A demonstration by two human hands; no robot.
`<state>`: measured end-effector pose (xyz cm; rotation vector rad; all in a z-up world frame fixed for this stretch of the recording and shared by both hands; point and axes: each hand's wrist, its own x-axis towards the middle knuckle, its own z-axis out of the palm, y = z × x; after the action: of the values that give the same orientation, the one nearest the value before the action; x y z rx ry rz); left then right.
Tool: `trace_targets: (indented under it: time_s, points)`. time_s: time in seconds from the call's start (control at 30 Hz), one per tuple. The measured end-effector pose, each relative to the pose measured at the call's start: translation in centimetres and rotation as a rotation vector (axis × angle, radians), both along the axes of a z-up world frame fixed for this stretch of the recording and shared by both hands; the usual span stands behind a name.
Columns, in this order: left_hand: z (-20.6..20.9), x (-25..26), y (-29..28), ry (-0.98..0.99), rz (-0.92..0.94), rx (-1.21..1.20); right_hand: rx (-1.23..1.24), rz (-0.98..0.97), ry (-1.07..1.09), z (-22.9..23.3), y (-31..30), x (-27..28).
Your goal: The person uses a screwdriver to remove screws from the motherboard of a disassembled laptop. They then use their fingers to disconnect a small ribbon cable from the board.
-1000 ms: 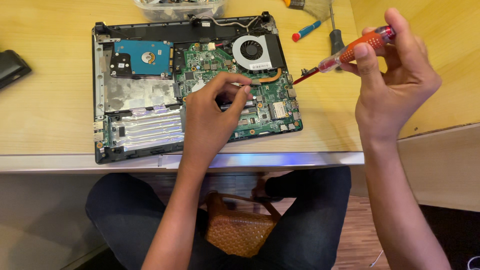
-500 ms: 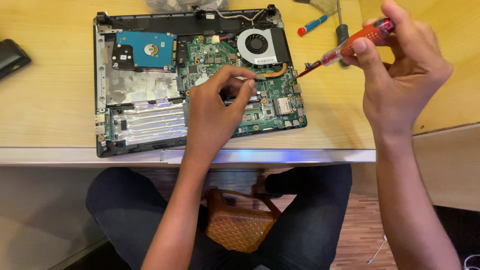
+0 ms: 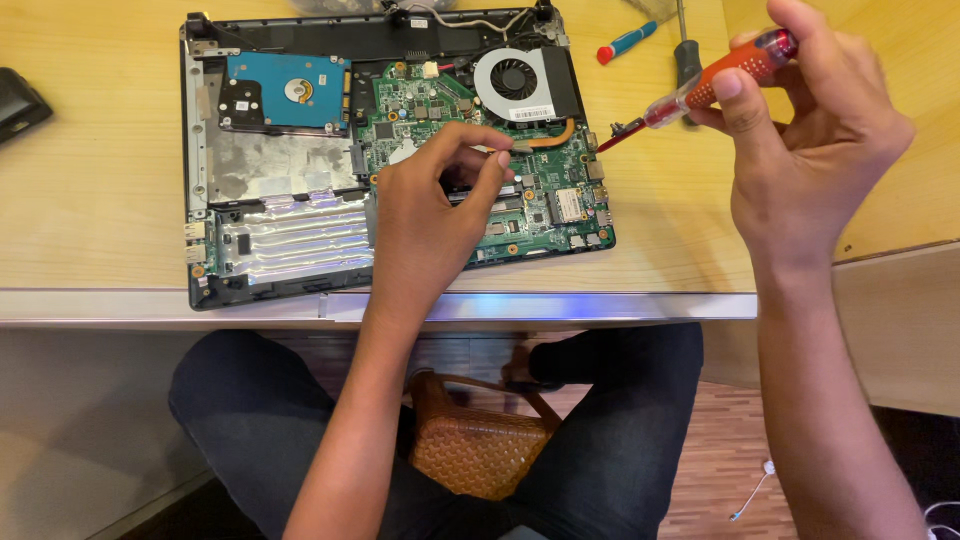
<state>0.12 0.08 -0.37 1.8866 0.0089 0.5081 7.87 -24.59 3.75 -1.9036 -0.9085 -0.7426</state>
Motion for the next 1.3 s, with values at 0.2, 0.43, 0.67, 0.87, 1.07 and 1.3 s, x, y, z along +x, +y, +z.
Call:
trace_targets:
  time_s: [0.2,0.43,0.67,0.87,1.07,1.3]
  points:
    - [-0.3,0.0,0.0,-0.025,-0.024,0.003,-0.111,-0.027,-0.021,0.7,-0.2,0.0]
    - [-0.3,0.0,0.0,-0.047,-0.024,0.028,-0.162,-0.04,-0.04,3.0,2.9,-1.0]
    - [-0.1,0.1,-0.4,-0.028,0.001,-0.004,-0.254,0.09,0.29,5.9,2.6,-0.8]
    - [0.4,0.3,-0.8,-0.002,-0.02,-0.026,-0.356,-0.014,0.255,6.3,3.1,-1.0]
    - [1.1,4.4,-4.0,-0.116,-0.182,0.297,-0.363,0.005,0.265,6.6,3.1,-1.1]
    - [1.9,8.0,-5.3,-0.309,-0.224,0.392,-0.504,-0.216,0.258,8.5,1.8,-0.8]
